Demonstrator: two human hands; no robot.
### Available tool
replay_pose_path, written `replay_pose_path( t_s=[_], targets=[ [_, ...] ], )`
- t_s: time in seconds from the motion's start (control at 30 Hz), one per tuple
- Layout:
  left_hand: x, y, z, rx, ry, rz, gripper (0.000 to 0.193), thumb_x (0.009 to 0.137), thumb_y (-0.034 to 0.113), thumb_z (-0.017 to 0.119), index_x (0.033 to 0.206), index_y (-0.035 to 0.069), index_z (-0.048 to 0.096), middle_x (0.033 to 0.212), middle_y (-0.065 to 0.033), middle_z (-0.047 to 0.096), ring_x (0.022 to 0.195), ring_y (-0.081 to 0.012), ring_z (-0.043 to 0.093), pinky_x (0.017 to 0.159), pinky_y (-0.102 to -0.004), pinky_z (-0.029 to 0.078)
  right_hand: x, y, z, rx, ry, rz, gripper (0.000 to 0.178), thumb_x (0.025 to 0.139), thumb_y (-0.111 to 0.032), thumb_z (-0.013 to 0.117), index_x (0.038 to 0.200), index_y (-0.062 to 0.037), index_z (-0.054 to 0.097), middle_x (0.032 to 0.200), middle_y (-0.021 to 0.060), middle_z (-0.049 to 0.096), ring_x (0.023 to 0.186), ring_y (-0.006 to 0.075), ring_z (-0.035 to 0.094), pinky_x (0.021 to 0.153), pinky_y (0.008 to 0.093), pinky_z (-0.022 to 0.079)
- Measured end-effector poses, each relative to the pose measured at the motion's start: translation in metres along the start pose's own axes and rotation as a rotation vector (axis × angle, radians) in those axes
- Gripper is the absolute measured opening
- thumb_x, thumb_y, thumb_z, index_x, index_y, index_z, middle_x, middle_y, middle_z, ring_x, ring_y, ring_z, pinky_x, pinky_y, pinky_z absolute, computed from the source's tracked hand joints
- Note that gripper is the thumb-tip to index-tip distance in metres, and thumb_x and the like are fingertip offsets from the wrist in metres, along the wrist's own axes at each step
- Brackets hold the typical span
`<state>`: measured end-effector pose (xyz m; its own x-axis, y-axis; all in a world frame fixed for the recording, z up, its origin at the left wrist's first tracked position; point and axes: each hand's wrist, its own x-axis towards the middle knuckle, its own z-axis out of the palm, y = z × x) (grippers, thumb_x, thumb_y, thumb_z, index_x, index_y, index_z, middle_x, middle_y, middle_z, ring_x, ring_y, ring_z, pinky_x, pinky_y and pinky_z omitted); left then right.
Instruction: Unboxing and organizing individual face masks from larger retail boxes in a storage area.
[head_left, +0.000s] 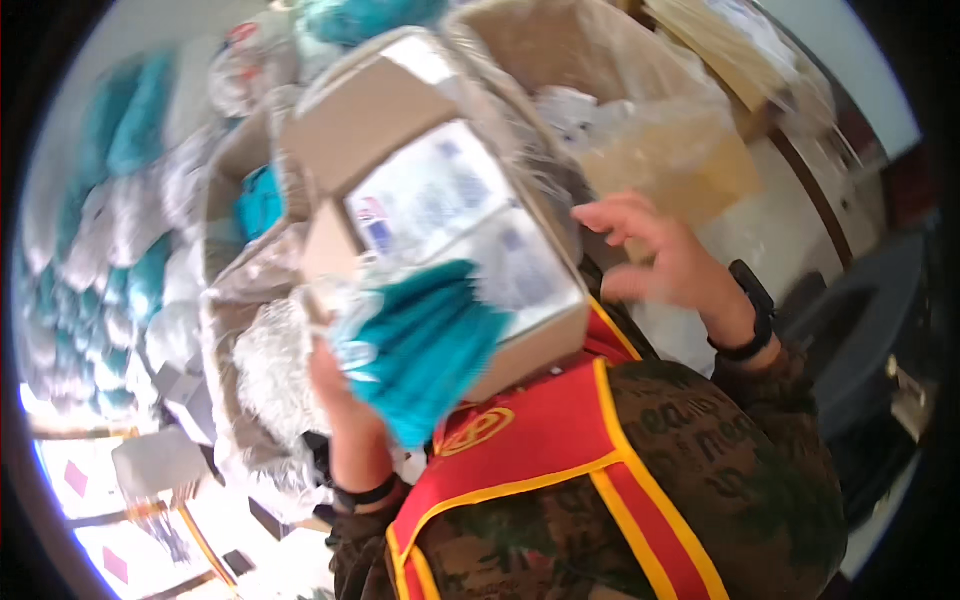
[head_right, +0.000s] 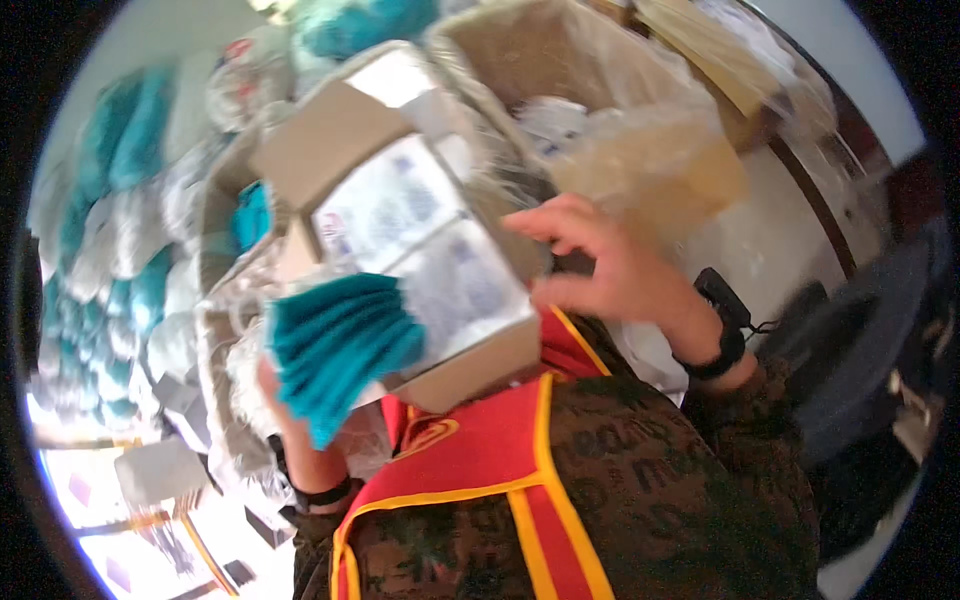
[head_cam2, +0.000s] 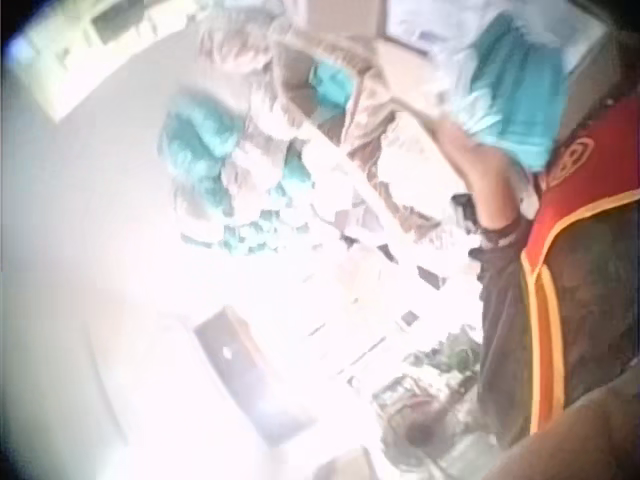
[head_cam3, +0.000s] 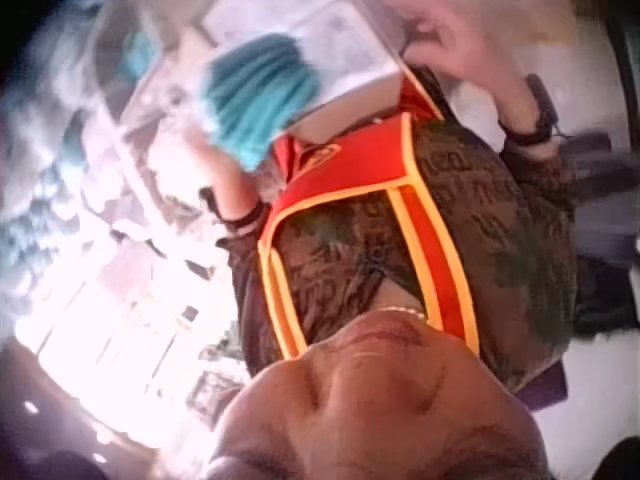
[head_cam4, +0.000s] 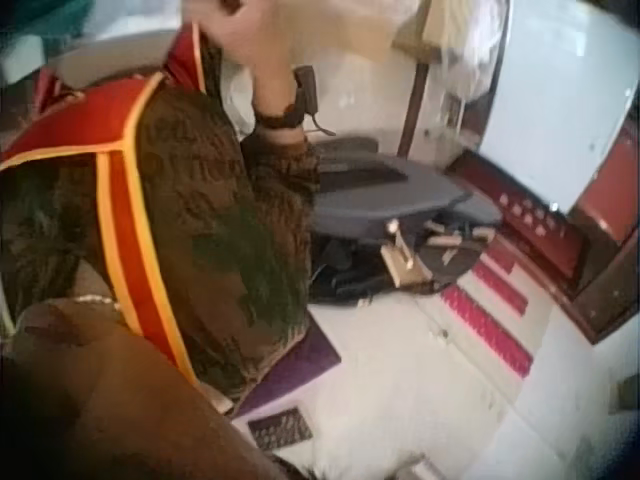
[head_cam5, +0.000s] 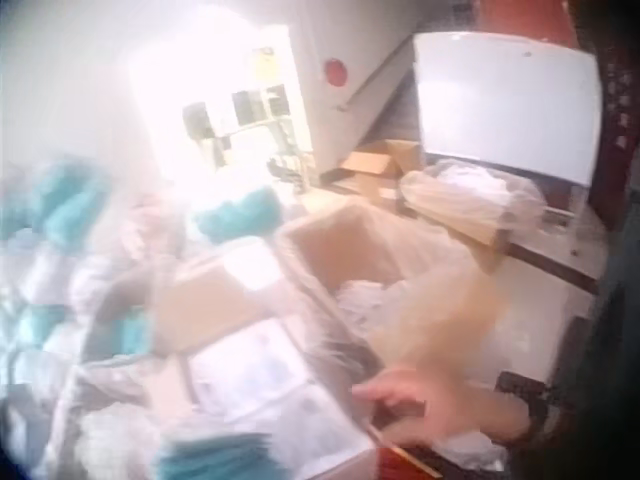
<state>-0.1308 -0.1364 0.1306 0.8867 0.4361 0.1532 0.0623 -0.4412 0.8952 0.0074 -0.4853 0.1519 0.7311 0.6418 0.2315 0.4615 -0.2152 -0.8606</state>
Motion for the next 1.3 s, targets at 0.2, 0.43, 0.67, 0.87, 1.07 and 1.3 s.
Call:
replay_pose_path(
  t_s=[0.2,0.43,0.67,0.87,1.07,1.3],
  targets=[
    [-0.013,0.066,0.008,-0.019,-0.089,0.250,0.051,0.073,0.015,0.079,0.119,0.002,0.061,0.103,-0.0094,0.068,0.096,-0.0220,0.066,0.084,-0.0322,0.049,0.058,-0.087,0.038,-0.292,-0.015,-0.603,0.059,0.071,-0.015,0.078,0.127,-0.0111,0.059,0.131,0.0128,0.051,0.121,0.0350,0.050,0.103,0.0411,0.040],
    [-0.002,0.068,0.003,0.022,-0.264,0.479,0.065,0.071,0.015,0.083,0.129,0.004,0.054,0.134,-0.0163,0.049,0.123,-0.0303,0.051,0.103,-0.0363,0.039,0.069,-0.116,0.039,-0.249,-0.109,-0.713,0.037,0.078,-0.013,0.073,0.113,-0.0062,0.062,0.119,0.0144,0.058,0.106,0.0335,0.058,0.091,0.0379,0.047],
    [-0.002,0.066,-0.008,-0.295,-0.497,0.090,0.050,0.078,-0.001,0.070,0.126,0.001,0.055,0.115,-0.0126,0.063,0.110,-0.0222,0.060,0.095,-0.0334,0.045,0.098,-0.105,0.024,0.290,-0.265,-0.080,0.029,0.088,-0.019,0.069,0.110,-0.0022,0.061,0.093,0.0040,0.066,0.083,0.0104,0.061,0.074,0.0264,0.050],
    [0.017,0.028,-0.042,0.234,-0.170,-0.015,0.037,0.078,-0.008,0.059,0.114,0.000,0.059,0.093,-0.0087,0.068,0.084,-0.0155,0.065,0.075,-0.0292,0.051,0.124,-0.076,0.015,0.671,-0.218,0.040,0.038,0.090,-0.018,0.066,0.121,0.0039,0.058,0.105,0.0077,0.067,0.091,0.0109,0.065,0.081,0.0257,0.054],
    [0.010,0.046,-0.078,0.222,0.071,0.294,0.052,0.074,0.002,0.067,0.124,0.003,0.055,0.129,-0.0151,0.056,0.121,-0.0250,0.053,0.101,-0.0400,0.041,0.133,-0.061,0.022,0.750,-0.204,0.134,0.040,0.090,-0.017,0.065,0.122,0.0051,0.057,0.107,0.0094,0.068,0.089,0.0126,0.067,0.080,0.0264,0.056],
    [-0.010,0.110,-0.032,0.568,0.035,0.917,0.055,0.075,0.009,0.068,0.129,0.016,0.056,0.142,-0.0136,0.047,0.134,-0.0285,0.042,0.112,-0.0476,0.024,0.139,-0.062,0.037,0.765,-0.220,0.213,0.036,0.090,-0.019,0.066,0.117,0.0034,0.059,0.104,0.0091,0.068,0.088,0.0127,0.068,0.077,0.0248,0.056]
  ],
)
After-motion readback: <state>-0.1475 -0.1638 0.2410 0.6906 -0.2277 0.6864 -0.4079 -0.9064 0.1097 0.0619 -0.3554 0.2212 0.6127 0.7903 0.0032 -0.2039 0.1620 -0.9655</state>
